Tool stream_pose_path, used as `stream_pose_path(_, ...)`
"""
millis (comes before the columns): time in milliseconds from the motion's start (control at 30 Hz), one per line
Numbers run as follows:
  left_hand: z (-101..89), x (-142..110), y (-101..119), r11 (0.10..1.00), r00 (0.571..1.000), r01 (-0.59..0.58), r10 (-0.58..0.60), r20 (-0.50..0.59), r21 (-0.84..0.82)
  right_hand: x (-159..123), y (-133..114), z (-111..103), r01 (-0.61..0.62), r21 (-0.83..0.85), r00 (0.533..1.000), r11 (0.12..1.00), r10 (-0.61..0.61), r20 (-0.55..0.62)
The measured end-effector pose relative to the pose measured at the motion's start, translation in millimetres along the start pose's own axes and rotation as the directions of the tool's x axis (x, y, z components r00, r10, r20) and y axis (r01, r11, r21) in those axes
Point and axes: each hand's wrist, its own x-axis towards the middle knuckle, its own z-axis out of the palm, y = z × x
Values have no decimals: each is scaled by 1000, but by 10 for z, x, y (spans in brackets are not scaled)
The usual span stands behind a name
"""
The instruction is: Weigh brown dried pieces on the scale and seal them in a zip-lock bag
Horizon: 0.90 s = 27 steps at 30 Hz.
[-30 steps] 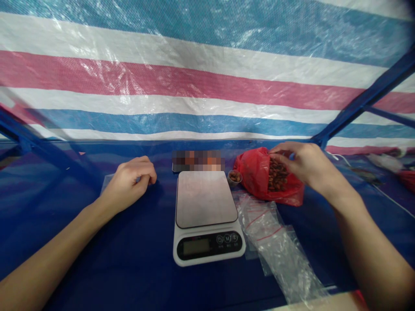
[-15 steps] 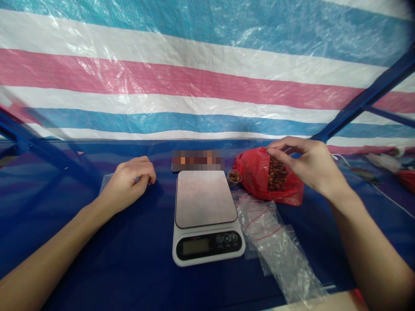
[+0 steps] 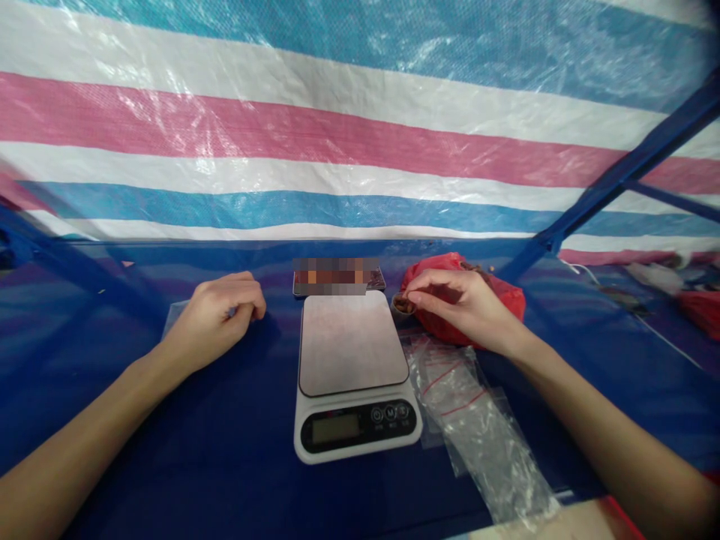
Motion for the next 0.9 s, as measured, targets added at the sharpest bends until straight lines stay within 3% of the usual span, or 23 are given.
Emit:
stream_pose_path(333, 20, -46, -52, 1000, 1000, 17, -17, 18, -5, 2, 76, 66, 9, -15, 999, 1000, -9, 51)
stream_pose_path(900, 29, -59, -68, 998, 998, 60, -60, 24, 6, 19, 121, 68, 43, -10, 999, 999, -42, 16)
